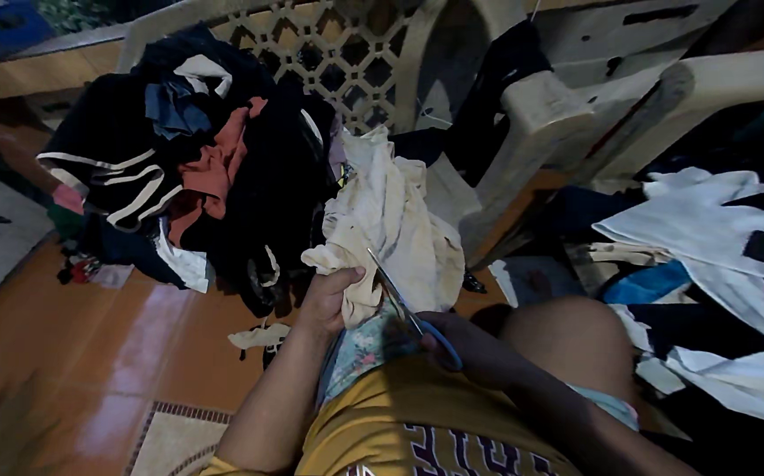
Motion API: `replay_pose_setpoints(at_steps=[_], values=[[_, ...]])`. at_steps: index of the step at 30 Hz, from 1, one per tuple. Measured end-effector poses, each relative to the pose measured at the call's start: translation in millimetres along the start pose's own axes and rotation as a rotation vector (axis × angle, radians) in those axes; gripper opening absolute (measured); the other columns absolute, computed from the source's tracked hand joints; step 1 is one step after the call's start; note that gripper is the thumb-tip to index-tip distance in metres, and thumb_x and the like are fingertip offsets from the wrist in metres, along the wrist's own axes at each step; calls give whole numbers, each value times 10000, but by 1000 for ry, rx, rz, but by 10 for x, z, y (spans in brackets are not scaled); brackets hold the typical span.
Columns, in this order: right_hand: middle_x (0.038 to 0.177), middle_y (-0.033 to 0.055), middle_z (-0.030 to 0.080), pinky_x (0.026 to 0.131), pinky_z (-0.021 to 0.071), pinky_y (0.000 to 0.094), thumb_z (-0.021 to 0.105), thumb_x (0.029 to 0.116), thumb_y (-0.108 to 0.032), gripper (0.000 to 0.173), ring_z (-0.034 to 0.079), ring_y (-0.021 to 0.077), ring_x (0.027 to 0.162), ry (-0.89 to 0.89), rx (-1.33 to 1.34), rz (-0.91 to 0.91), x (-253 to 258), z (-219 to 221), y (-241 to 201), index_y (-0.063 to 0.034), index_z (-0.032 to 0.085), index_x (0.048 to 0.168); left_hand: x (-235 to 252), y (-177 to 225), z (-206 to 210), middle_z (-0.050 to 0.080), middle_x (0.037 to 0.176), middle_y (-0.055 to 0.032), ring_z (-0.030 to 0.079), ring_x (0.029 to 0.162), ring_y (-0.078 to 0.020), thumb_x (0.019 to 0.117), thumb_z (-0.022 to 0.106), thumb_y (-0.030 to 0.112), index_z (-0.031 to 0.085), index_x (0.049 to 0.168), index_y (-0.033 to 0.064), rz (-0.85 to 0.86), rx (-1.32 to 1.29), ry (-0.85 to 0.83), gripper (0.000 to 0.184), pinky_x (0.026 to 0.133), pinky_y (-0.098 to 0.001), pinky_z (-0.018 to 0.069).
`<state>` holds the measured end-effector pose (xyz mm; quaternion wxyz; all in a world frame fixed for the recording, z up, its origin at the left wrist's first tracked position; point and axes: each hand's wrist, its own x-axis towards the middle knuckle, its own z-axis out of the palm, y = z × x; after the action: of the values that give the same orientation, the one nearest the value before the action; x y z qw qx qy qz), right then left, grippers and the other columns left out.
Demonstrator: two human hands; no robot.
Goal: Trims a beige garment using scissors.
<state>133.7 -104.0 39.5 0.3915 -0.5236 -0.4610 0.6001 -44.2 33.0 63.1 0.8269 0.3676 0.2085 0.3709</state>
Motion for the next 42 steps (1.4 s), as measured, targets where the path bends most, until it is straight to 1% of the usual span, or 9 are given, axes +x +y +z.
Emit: replay_pose_setpoints(at_steps=[4,11,16,20,24,28,34,39,42], values=[[700,-157,566,527,425,122,697,718,-795,642,501,-54,562,6,24,-34,33,24,-20,-206,595,952,4,-56,13,749,900,-69,740,827,-153,889,529,-47,598,1055,40,15,-13,-26,200,776,-331,624],[721,-153,582,533,424,111,717,718,-774,646,509,-56,576,61,90,-74,61,66,-33,-195,617,988,-23,-59,107,745,894,-65,738,825,-147,899,520,-65,586,1065,40,17,0,-9,208,781,-330,624],[714,-163,575,546,430,116,686,845,-625,440,506,-63,581,79,44,-117,36,56,-20,-201,631,949,-29,-42,136,743,884,-61,735,816,-138,894,519,-71,589,1059,38,44,13,5,210,777,-320,622],[692,-164,567,531,419,115,696,841,-625,415,504,-64,571,60,32,-118,35,22,-23,-220,625,897,-40,-28,106,748,895,-47,736,829,-125,877,526,-88,605,1048,44,62,43,-27,230,788,-310,621],[708,-158,582,540,430,117,699,862,-543,357,511,-59,576,49,75,-102,22,30,-115,-200,627,930,-81,15,94,743,893,-20,729,825,-104,875,540,-98,587,1069,43,38,164,-27,245,790,-293,618],[709,-160,584,536,423,110,704,843,-615,424,507,-59,567,33,103,-110,32,32,-151,-209,634,945,-106,32,111,740,888,1,724,830,-83,875,542,-103,588,1063,46,20,231,-28,244,802,-276,612],[688,-160,573,535,419,116,649,914,-476,270,500,-58,566,67,68,-121,21,50,-134,-206,646,913,-80,2,65,741,857,-3,720,790,-87,862,541,-102,615,1027,56,35,209,-90,240,770,-276,613],[696,-155,582,526,416,113,725,823,-634,426,508,-58,568,43,78,-119,29,10,-94,-222,635,885,-103,12,21,738,903,19,717,842,-72,862,569,-87,608,1069,53,8,286,-112,253,809,-275,608],[714,-150,598,528,418,111,716,835,-601,403,513,-55,571,29,133,-124,21,18,-134,-216,622,908,-164,20,51,730,925,48,704,876,-41,865,575,-98,602,1087,62,-31,367,-114,275,836,-253,595]])
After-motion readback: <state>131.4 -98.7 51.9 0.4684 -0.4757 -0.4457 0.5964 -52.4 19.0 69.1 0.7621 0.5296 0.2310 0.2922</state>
